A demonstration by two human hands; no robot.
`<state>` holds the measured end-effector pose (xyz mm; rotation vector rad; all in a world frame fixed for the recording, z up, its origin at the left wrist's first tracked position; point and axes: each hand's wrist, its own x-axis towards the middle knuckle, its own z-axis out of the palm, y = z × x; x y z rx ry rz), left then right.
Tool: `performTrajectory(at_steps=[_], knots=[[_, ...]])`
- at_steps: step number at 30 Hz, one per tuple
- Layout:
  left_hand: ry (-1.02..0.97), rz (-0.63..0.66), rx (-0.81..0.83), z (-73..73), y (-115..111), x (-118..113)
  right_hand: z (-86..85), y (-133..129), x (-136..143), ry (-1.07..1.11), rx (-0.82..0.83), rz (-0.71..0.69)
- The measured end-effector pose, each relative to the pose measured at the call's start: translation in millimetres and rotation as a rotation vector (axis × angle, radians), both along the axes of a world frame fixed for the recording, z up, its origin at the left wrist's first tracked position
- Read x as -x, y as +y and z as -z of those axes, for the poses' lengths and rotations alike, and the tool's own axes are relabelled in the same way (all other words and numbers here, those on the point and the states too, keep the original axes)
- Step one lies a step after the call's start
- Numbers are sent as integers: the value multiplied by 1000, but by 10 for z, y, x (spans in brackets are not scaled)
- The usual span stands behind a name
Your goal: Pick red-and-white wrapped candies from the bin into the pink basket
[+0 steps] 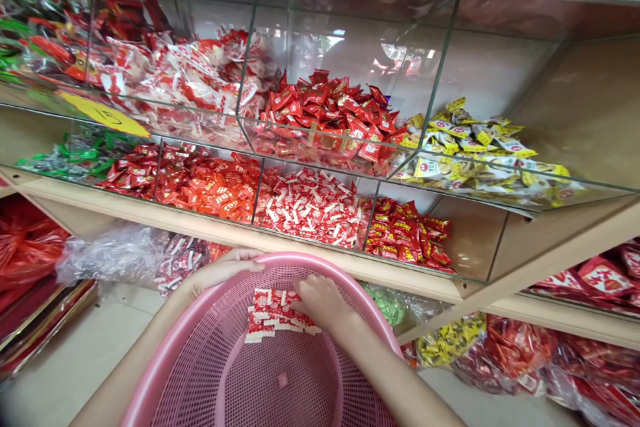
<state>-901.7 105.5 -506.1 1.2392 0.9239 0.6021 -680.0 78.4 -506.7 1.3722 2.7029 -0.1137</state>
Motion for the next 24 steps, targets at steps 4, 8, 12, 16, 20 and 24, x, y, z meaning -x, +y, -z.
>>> performTrajectory(at_steps=[4, 8, 12, 16, 20, 24], knots=[[3, -5, -2, 11, 8, -1, 39, -6, 10, -14, -28, 17], [18, -5, -19, 21, 11, 5, -119, -26, 25, 34, 4, 34], [-5, -22, -15, -9, -11, -1, -505, 44, 21, 250, -47, 18], [-34, 8, -18, -65, -22, -15, -797, 285, -56, 349, -217, 102], [-28, 32, -30, -75, -9, -15, -817, 537, -161, 201, -370, 282], [-19, 33, -30, -57, 0, -7, -721, 653, -192, 67, -410, 335]])
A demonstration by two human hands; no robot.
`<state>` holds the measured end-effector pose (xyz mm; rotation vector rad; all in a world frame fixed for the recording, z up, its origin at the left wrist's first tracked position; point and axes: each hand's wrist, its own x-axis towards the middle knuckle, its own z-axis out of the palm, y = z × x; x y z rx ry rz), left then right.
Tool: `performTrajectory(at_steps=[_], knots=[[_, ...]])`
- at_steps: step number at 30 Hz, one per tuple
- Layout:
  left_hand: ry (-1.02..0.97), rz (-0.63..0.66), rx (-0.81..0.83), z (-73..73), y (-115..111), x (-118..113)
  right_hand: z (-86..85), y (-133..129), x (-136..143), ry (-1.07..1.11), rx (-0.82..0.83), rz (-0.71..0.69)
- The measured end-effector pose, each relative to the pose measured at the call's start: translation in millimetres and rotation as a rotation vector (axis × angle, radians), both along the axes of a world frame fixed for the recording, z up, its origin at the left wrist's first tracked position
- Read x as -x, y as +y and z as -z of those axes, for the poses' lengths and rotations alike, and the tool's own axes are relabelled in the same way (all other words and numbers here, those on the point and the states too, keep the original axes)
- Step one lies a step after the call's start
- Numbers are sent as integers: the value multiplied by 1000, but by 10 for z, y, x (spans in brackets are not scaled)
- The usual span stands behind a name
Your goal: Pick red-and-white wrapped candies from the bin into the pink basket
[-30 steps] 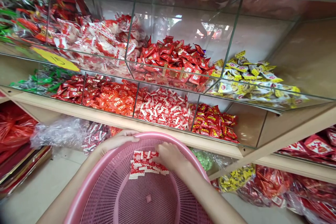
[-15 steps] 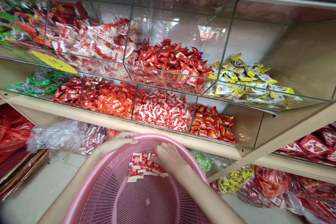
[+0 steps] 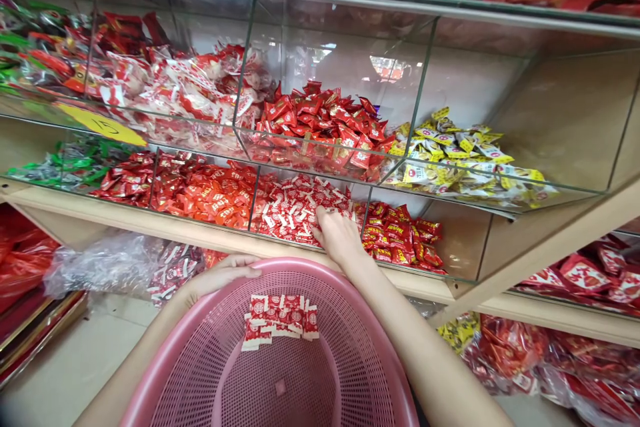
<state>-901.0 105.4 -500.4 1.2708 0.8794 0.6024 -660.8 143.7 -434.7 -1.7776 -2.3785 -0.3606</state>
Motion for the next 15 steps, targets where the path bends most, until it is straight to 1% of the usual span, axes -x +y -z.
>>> performTrajectory(at_steps=[3, 7, 11, 15], knots=[[9, -14, 23, 8, -4, 3, 23, 12, 26, -37, 5, 23], [1, -34, 48, 26, -15, 5, 5, 2, 75, -47, 27, 58], [7, -70, 34, 53, -16, 11, -7, 14, 107, -61, 38, 56], [31, -68, 10, 73, -3, 15, -21, 27, 102, -57, 67, 28]])
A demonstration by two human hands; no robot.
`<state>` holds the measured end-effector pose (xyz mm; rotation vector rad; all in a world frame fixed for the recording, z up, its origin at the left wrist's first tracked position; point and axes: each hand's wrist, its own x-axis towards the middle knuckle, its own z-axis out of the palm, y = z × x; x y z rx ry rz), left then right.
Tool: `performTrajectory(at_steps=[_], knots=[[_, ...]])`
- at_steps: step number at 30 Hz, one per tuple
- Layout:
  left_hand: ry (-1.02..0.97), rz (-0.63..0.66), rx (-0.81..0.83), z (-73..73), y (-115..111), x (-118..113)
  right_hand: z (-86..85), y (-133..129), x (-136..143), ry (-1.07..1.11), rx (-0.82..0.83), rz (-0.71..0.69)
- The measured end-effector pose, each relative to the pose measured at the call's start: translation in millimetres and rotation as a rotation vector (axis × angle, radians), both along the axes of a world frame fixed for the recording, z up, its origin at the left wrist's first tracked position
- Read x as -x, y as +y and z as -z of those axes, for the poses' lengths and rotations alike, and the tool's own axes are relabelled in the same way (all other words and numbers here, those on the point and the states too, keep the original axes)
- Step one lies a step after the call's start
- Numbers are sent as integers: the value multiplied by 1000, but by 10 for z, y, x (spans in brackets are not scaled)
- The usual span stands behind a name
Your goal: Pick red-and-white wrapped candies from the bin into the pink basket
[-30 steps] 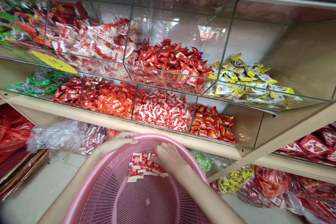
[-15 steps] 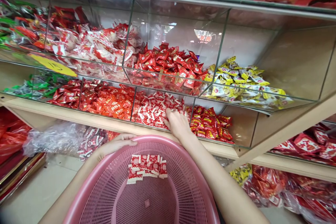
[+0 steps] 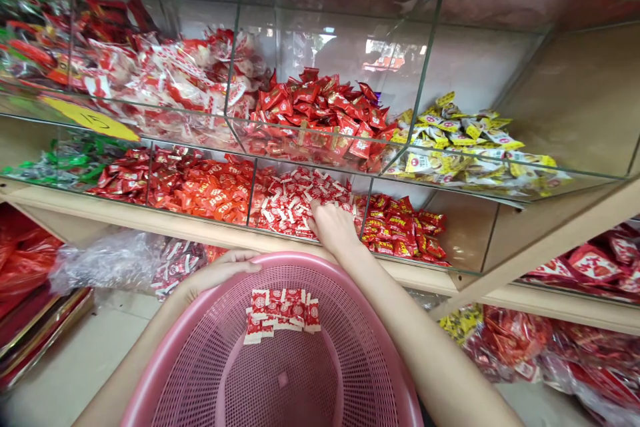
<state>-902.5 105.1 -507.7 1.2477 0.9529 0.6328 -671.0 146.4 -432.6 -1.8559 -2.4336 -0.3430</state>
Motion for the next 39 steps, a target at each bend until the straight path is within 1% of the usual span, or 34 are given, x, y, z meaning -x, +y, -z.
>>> performTrajectory(at_steps=[4, 14, 18, 22, 27, 31, 35, 39], knots=[[0, 7, -4, 8, 7, -2, -6, 9, -49, 31, 27, -50], [-8, 23, -5, -3, 2, 0, 37, 31, -82, 56, 3, -68], [2, 21, -25, -12, 3, -3, 46, 23, -88, 60, -9, -16], [4, 39, -6, -35, 4, -9, 12, -5, -87, 74, 29, -16], [4, 25, -8, -41, -3, -17, -4, -17, -43, 80, 45, 76], [7, 19, -26, -39, -2, -23, 1, -14, -4, 92, 46, 79], [31, 19, -37, -37, 4, -20, -86, -29, -64, 123, 50, 54], [45, 12, -52, -23, 3, -7, -284, -68, -224, 142, 138, -8]])
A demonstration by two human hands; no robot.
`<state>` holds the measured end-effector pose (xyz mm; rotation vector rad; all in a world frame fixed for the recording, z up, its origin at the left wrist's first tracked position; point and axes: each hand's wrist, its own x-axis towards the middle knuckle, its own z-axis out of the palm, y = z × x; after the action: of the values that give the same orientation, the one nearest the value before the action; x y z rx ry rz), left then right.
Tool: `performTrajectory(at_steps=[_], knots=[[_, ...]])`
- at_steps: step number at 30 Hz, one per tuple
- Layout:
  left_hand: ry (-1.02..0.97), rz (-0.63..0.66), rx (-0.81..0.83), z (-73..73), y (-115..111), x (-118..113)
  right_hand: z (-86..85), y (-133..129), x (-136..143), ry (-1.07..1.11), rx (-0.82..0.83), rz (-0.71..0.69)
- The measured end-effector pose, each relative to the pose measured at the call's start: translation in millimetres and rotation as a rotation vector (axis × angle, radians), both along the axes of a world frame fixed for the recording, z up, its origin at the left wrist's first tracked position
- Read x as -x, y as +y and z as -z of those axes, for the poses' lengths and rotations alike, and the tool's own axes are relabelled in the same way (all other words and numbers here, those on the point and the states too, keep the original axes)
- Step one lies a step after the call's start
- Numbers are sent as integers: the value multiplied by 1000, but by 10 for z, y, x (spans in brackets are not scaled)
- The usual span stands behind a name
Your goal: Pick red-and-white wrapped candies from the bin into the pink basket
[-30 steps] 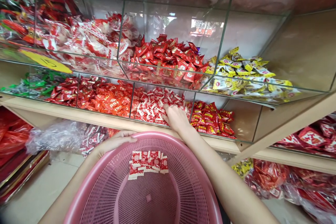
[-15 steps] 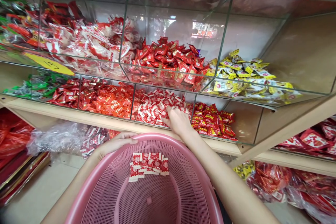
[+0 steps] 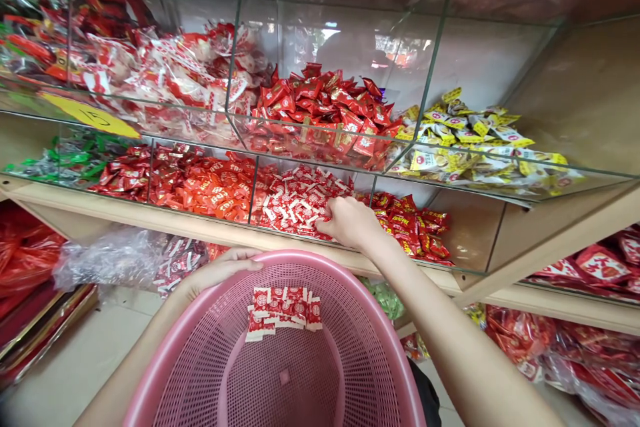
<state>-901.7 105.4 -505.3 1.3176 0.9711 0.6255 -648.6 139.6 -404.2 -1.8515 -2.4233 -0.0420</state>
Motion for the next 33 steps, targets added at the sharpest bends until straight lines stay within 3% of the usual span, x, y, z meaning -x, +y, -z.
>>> performTrajectory(at_steps=[3, 6, 8, 11, 13, 17, 23, 33], knots=[[5, -8, -7, 4, -6, 3, -126, -109, -83, 41, 16, -42], [-3, -7, 8, 4, -13, -2, -88, -327, -54, 135, 21, -143], [-12, -5, 18, 6, -15, -4, 70, -514, 22, 201, 97, -255], [-24, -2, 22, 18, -4, 1, 447, -787, 144, 219, 223, -392], [-23, 4, -2, 33, 10, 9, 694, -923, 177, 163, 263, -407], [-35, 21, -15, 61, 34, 23, 947, -1049, 73, 16, 267, -332], [1, -1, 3, 41, 8, 13, 969, -1123, -144, -210, 250, -161], [-10, 6, 23, 31, 3, 8, 1187, -1192, 24, -332, 170, 50]])
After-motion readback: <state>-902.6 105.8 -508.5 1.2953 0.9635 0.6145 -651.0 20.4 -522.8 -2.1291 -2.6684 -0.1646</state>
